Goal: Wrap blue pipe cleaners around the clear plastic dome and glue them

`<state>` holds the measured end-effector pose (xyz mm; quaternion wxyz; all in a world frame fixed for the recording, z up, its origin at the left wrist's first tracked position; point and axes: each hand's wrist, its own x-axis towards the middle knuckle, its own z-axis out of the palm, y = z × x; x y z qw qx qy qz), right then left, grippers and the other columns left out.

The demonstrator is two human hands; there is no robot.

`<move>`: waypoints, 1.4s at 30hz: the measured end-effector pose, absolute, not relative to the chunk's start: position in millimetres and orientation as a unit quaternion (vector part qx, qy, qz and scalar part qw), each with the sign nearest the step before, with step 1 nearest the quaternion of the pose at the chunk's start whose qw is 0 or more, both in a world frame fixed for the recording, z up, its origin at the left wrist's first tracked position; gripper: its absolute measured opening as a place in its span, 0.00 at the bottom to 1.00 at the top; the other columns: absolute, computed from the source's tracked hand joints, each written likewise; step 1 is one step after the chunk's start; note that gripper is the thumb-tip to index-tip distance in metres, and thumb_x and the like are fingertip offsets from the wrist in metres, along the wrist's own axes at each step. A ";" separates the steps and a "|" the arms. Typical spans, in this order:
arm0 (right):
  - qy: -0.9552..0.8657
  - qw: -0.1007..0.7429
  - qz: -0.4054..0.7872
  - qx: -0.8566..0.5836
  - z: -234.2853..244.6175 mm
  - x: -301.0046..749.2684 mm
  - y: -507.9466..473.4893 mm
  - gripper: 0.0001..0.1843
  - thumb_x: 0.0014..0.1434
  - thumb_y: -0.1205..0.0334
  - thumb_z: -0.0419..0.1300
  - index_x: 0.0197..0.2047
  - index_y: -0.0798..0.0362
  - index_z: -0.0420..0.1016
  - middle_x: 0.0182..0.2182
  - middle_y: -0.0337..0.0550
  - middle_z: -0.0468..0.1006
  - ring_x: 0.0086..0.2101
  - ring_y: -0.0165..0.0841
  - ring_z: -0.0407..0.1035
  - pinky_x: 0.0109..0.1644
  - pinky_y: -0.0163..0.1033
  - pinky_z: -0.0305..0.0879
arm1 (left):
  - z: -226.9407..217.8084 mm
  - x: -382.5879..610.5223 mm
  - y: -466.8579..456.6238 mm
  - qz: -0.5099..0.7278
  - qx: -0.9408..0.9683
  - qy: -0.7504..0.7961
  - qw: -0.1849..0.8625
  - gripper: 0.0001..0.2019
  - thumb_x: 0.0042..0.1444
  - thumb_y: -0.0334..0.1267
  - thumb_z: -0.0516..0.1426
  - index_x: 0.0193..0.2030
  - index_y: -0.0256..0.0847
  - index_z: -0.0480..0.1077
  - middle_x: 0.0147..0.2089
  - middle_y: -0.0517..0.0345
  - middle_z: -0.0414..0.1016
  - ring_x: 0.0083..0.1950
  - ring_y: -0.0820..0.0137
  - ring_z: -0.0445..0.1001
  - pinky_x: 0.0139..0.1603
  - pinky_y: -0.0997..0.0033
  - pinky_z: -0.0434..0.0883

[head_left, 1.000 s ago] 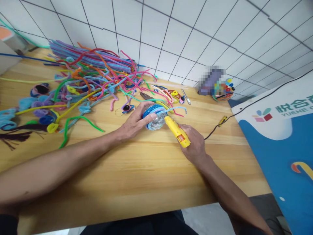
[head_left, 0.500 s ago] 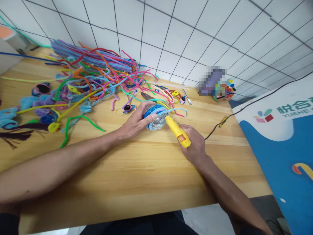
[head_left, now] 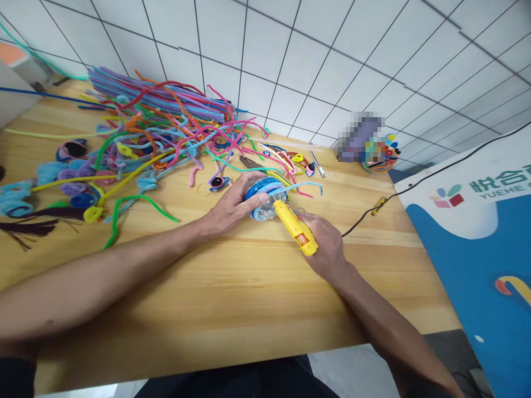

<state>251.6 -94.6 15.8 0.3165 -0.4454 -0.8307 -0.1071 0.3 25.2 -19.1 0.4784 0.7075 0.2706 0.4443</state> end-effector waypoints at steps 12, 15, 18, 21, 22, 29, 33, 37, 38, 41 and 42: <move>-0.828 0.318 -0.100 -0.450 13.1 257.4 -95.0 0.20 0.74 0.65 0.58 0.67 0.48 0.73 0.50 0.50 0.89 0.48 0.44 0.85 0.50 0.47 0.82 | -18.2 -0.3 25.4 0.445 0.710 0.270 0.474 0.28 0.71 0.61 0.62 0.69 0.50 0.68 0.67 0.49 0.76 0.68 0.53 0.76 0.73 0.44 0.72; -0.823 0.332 -0.111 -0.447 13.3 260.4 -94.2 0.20 0.73 0.66 0.59 0.66 0.49 0.74 0.48 0.50 0.89 0.48 0.43 0.85 0.49 0.47 0.83 | -16.6 0.0 24.3 0.442 0.708 0.269 0.480 0.28 0.70 0.61 0.62 0.68 0.49 0.68 0.67 0.48 0.76 0.67 0.53 0.76 0.72 0.45 0.73; -0.822 0.334 -0.114 -0.446 12.8 261.5 -94.1 0.21 0.73 0.67 0.60 0.67 0.49 0.73 0.48 0.49 0.89 0.47 0.43 0.85 0.49 0.46 0.83 | -14.4 0.8 23.0 0.441 0.704 0.271 0.486 0.29 0.70 0.62 0.62 0.68 0.48 0.68 0.67 0.48 0.75 0.67 0.53 0.76 0.72 0.45 0.73; -0.821 0.329 -0.110 -0.453 11.8 262.7 -94.7 0.22 0.73 0.66 0.59 0.68 0.49 0.72 0.50 0.49 0.89 0.48 0.44 0.85 0.49 0.46 0.83 | -13.8 1.2 22.7 0.444 0.704 0.274 0.482 0.29 0.70 0.62 0.62 0.67 0.47 0.68 0.67 0.48 0.75 0.67 0.53 0.76 0.72 0.45 0.72; -0.821 0.328 -0.109 -0.455 11.5 263.2 -95.1 0.22 0.73 0.66 0.60 0.68 0.49 0.72 0.50 0.49 0.89 0.48 0.44 0.85 0.49 0.47 0.83 | -14.1 1.1 22.9 0.445 0.706 0.273 0.479 0.29 0.70 0.62 0.62 0.67 0.47 0.68 0.67 0.48 0.76 0.67 0.53 0.76 0.73 0.45 0.72; -0.815 0.324 -0.118 -0.466 8.2 261.4 -95.8 0.18 0.74 0.62 0.58 0.65 0.47 0.73 0.48 0.50 0.89 0.45 0.45 0.85 0.47 0.48 0.84 | -16.3 0.0 23.9 0.442 0.707 0.269 0.481 0.27 0.71 0.60 0.62 0.68 0.49 0.68 0.67 0.48 0.76 0.67 0.53 0.77 0.71 0.46 0.74; -0.820 0.330 -0.115 -0.453 7.9 258.0 -94.0 0.12 0.76 0.60 0.56 0.59 0.48 0.75 0.45 0.49 0.89 0.44 0.43 0.85 0.46 0.47 0.84 | -15.5 0.0 23.2 0.446 0.705 0.262 0.485 0.26 0.71 0.60 0.62 0.67 0.49 0.67 0.68 0.48 0.76 0.69 0.53 0.76 0.73 0.46 0.73; -0.817 0.325 -0.114 -0.463 10.0 259.7 -92.2 0.12 0.76 0.61 0.57 0.60 0.48 0.75 0.46 0.50 0.89 0.44 0.42 0.86 0.46 0.46 0.85 | -13.6 -0.7 22.4 0.441 0.706 0.274 0.481 0.27 0.71 0.60 0.62 0.67 0.49 0.68 0.67 0.48 0.76 0.68 0.52 0.76 0.73 0.44 0.73; -0.817 0.327 -0.110 -0.463 10.7 260.5 -92.5 0.13 0.75 0.63 0.58 0.60 0.48 0.75 0.46 0.50 0.89 0.44 0.42 0.86 0.46 0.46 0.84 | -13.2 -0.9 22.3 0.441 0.707 0.275 0.480 0.27 0.71 0.60 0.62 0.67 0.49 0.68 0.67 0.48 0.76 0.67 0.53 0.76 0.72 0.45 0.73; -0.819 0.343 -0.082 -0.452 13.8 262.4 -96.5 0.15 0.72 0.65 0.62 0.60 0.48 0.75 0.46 0.49 0.89 0.44 0.42 0.86 0.46 0.45 0.84 | -13.7 -1.7 22.5 0.441 0.704 0.273 0.485 0.27 0.71 0.60 0.62 0.67 0.48 0.68 0.66 0.49 0.76 0.66 0.53 0.76 0.70 0.48 0.74; -0.817 0.352 -0.065 -0.453 15.5 263.5 -98.3 0.14 0.71 0.65 0.63 0.59 0.47 0.76 0.46 0.48 0.89 0.44 0.42 0.85 0.46 0.45 0.84 | -14.4 -1.9 22.6 0.441 0.703 0.275 0.486 0.27 0.71 0.60 0.62 0.67 0.48 0.68 0.66 0.48 0.77 0.66 0.53 0.76 0.70 0.48 0.75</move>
